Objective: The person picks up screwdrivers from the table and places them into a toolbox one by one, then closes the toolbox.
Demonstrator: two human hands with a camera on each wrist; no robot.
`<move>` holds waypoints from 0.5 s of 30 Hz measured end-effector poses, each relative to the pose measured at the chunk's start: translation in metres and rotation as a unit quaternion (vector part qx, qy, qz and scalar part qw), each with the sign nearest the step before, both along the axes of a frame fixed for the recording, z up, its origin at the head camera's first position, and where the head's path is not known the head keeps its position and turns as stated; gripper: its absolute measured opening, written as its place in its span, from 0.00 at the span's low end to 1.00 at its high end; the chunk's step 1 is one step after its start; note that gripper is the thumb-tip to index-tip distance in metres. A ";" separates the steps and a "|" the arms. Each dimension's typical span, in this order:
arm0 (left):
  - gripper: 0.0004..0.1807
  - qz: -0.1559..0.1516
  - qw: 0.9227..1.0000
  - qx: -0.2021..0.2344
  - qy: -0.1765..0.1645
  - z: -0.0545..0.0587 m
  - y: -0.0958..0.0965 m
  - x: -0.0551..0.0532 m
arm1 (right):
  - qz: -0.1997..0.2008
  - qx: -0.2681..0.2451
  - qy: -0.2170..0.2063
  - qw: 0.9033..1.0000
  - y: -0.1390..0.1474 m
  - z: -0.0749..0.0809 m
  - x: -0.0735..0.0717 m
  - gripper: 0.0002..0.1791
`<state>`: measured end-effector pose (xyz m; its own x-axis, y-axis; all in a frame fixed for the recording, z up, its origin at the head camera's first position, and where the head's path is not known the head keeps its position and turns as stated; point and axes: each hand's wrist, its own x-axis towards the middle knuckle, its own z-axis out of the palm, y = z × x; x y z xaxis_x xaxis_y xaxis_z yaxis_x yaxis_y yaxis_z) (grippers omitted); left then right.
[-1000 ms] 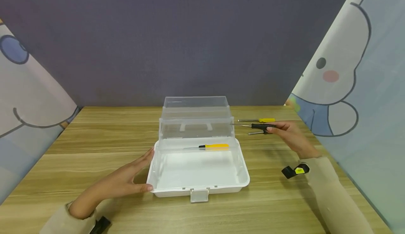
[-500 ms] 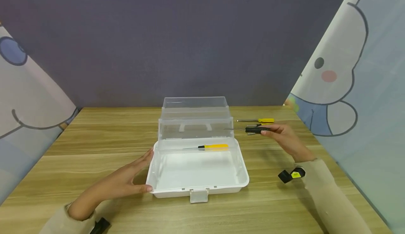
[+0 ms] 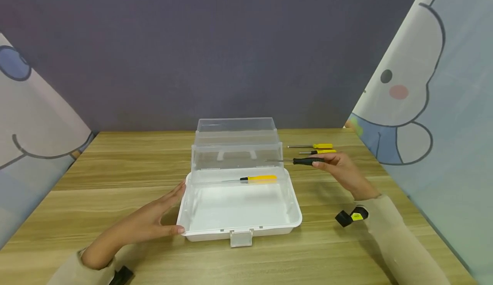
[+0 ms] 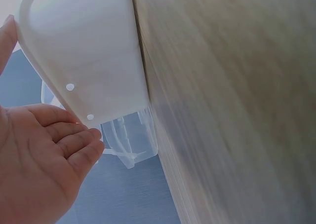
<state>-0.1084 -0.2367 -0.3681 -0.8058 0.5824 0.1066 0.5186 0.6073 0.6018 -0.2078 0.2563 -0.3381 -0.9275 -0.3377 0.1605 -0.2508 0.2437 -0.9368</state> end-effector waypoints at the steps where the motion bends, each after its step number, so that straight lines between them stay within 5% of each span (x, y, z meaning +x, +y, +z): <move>1: 0.52 -0.001 1.000 0.001 0.001 0.000 0.000 0.000 | 0.005 -0.004 0.004 1.000 -0.001 0.000 0.001 0.11; 15: 0.51 -0.007 1.000 0.006 0.011 -0.001 -0.001 0.000 | 0.040 -0.009 0.008 0.999 -0.015 0.002 0.006 0.11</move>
